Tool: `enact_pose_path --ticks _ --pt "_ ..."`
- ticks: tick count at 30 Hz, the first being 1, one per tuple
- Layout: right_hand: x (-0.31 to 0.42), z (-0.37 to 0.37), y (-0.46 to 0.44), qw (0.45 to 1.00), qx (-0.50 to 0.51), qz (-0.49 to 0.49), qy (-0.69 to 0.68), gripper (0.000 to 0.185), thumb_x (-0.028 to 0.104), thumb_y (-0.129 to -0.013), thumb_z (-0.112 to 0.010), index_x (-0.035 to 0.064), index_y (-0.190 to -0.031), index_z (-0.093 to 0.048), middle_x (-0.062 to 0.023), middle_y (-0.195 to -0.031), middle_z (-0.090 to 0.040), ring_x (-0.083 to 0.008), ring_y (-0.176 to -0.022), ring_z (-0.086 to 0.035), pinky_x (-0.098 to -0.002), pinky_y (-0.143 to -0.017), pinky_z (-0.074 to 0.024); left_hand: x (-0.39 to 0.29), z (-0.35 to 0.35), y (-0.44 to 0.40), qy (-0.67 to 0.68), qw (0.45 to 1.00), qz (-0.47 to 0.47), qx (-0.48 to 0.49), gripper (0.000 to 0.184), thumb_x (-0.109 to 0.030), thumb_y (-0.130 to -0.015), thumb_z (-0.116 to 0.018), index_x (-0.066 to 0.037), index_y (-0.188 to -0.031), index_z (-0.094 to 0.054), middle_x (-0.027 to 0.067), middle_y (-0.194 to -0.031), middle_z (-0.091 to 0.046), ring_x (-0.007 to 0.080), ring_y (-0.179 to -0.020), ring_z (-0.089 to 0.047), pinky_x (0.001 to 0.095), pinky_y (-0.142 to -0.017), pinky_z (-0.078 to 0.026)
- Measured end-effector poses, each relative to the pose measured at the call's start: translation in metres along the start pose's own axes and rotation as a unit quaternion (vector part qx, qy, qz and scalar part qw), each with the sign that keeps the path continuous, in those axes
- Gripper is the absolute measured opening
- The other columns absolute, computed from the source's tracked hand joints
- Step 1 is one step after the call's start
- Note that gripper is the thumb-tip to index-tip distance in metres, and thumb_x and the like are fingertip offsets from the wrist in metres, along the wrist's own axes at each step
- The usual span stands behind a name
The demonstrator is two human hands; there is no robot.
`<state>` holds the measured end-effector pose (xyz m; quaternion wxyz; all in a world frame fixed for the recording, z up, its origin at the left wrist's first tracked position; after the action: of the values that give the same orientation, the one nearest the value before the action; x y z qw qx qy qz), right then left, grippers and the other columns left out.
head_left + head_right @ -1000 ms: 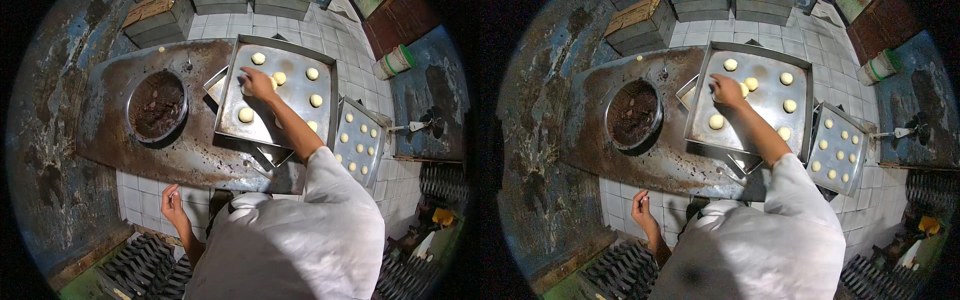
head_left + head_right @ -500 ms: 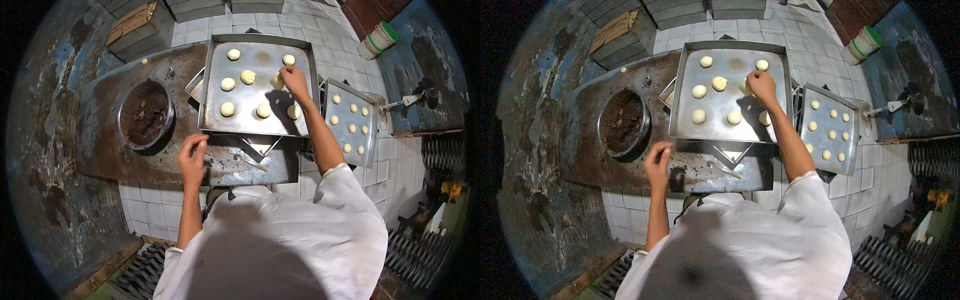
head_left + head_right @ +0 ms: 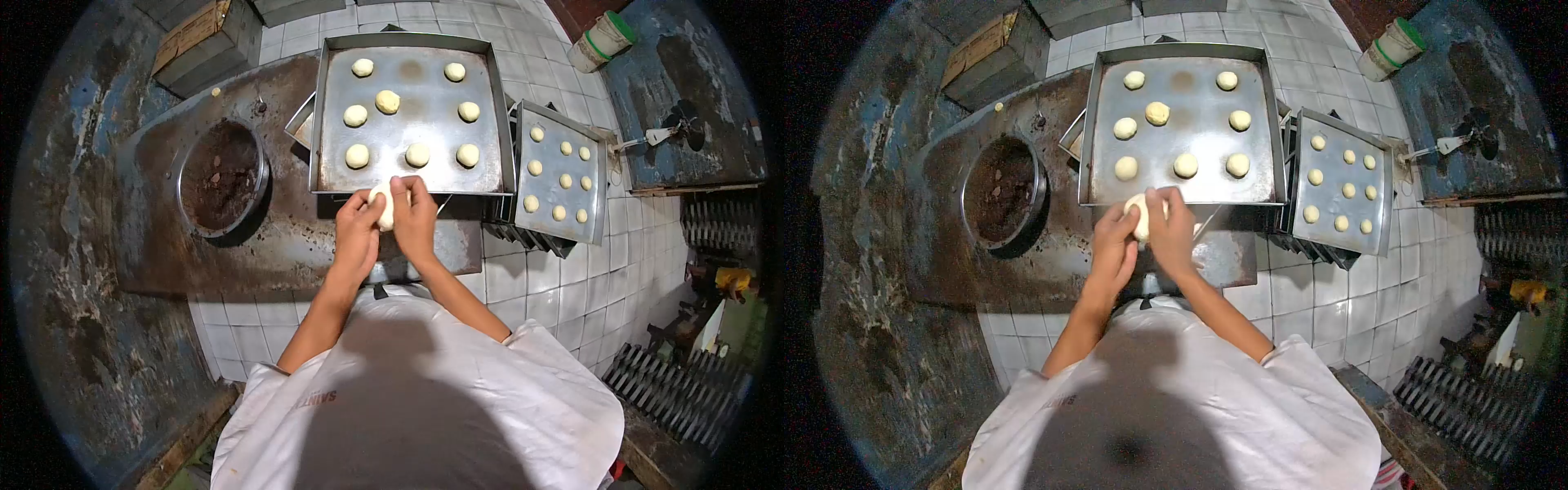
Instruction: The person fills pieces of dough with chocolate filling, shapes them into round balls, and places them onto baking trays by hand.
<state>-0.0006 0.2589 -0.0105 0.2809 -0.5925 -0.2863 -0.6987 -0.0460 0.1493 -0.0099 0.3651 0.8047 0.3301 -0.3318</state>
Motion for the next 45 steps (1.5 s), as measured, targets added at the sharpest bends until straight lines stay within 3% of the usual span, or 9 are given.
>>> enact_pose_path --ticks 6,7,8,12,20,25,31,40,45 --pt "-0.084 -0.029 0.041 0.846 0.231 -0.384 -0.290 0.046 0.048 -0.105 -0.053 0.0046 -0.118 -0.064 -0.0041 -0.089 -0.064 -0.0135 -0.073 -0.060 -0.0305 -0.065 -0.0524 -0.002 0.090 0.033 0.256 0.965 0.058 0.012 0.039 -0.029 -0.105 -0.054 0.000 -0.132 -0.054 0.0136 -0.133 -0.062 0.0264 -0.124 -0.059 0.0425 -0.110 -0.044" --pt "-0.186 -0.027 0.044 0.954 0.261 -0.145 -0.016 0.044 0.043 -0.103 -0.058 0.0032 -0.122 -0.061 -0.0090 -0.099 -0.066 -0.0245 -0.082 -0.063 -0.0398 -0.075 -0.0529 -0.007 0.107 0.037 0.323 0.945 0.047 -0.009 0.040 -0.030 -0.106 -0.053 0.000 -0.133 -0.053 0.0149 -0.135 -0.060 0.0280 -0.127 -0.057 0.0447 -0.112 -0.043" --pt "-0.152 -0.013 0.056 0.930 0.192 0.169 0.265 0.040 0.031 -0.098 -0.065 0.0025 -0.124 -0.058 -0.0151 -0.111 -0.065 -0.0359 -0.098 -0.062 -0.0483 -0.087 -0.0488 -0.019 0.122 0.042 0.362 0.931 0.056 -0.010 0.042 -0.030 -0.106 -0.053 0.002 -0.133 -0.052 0.0158 -0.135 -0.060 0.0302 -0.127 -0.056 0.0477 -0.112 -0.041" --pt "-0.202 0.003 0.067 0.754 0.193 0.096 0.620 0.030 0.016 -0.087 -0.063 0.0107 -0.117 -0.058 -0.0147 -0.117 -0.062 -0.0331 -0.108 -0.059 -0.0468 -0.098 -0.0391 -0.040 0.201 0.058 0.269 0.953 0.017 -0.138 0.042 -0.029 -0.103 -0.058 0.001 -0.132 -0.052 0.0134 -0.131 -0.061 0.0273 -0.124 -0.058 0.0459 -0.108 -0.045" --pt "-0.024 -0.181 0.028 0.818 0.288 0.270 0.417 0.036 0.005 -0.075 -0.072 0.0064 -0.107 -0.056 -0.0187 -0.094 -0.061 -0.0433 -0.088 -0.061 -0.0519 -0.069 -0.0496 -0.090 0.341 0.092 0.342 0.907 -0.048 -0.239 0.050 -0.046 -0.103 -0.055 -0.003 -0.130 -0.054 0.0101 -0.126 -0.061 0.0259 -0.122 -0.058 0.0451 -0.107 -0.045" --pt "0.007 -0.364 -0.024 0.697 0.294 0.399 0.518 0.028 0.009 -0.085 -0.059 0.0136 -0.112 -0.064 -0.0122 -0.090 -0.066 -0.0308 -0.089 -0.068 -0.0427 -0.067 -0.0569 -0.108 0.395 0.105 0.360 0.886 -0.047 -0.288 0.040 -0.039 -0.104 -0.055 -0.004 -0.125 -0.056 0.0091 -0.122 -0.063 0.0253 -0.121 -0.058 0.0439 -0.106 -0.046" --pt "-0.062 -0.452 -0.055 0.638 0.344 0.332 0.604 0.042 0.013 -0.091 -0.052 0.0189 -0.131 -0.064 -0.0189 -0.108 -0.070 -0.0350 -0.096 -0.070 -0.0461 -0.071 -0.0586 -0.114 0.449 0.132 0.403 0.850 -0.104 -0.323 0.023 -0.029 -0.100 -0.062 -0.009 -0.112 -0.063 0.0025 -0.110 -0.069 0.0197 -0.108 -0.065 0.0402 -0.098 -0.050" --pt "-0.095 -0.464 -0.069 0.664 0.393 0.275 0.573 0.022 0.019 -0.093 -0.055 0.0041 -0.092 -0.072 -0.0220 -0.086 -0.073 -0.0420 -0.079 -0.071 -0.0485 -0.072 -0.0584 -0.112 0.459 0.129 0.406 0.848 -0.111 -0.324 0.022 -0.029 -0.099 -0.063 -0.010 -0.111 -0.064 0.0045 -0.111 -0.070 0.0218 -0.108 -0.067 0.0414 -0.097 -0.053" --pt "-0.063 -0.438 -0.085 0.725 0.564 0.124 0.376 0.022 0.022 -0.088 -0.069 0.0005 -0.085 -0.068 -0.0153 -0.075 -0.071 -0.0239 -0.066 -0.069 -0.0372 -0.058 -0.0518 -0.124 0.431 0.106 0.379 0.868 -0.117 -0.298 0.026 -0.028 -0.099 -0.062 -0.007 -0.116 -0.063 0.0055 -0.115 -0.069 0.0214 -0.110 -0.066 0.0402 -0.099 -0.051"
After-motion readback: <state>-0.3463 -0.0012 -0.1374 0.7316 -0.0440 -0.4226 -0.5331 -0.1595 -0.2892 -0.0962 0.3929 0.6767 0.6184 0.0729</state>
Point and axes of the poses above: each hand's wrist, its own y-axis away from the middle knuckle, its own z-axis out of the back of the hand, x = y × z, the point moved 2 cm from there along -y, towards the middle knuckle
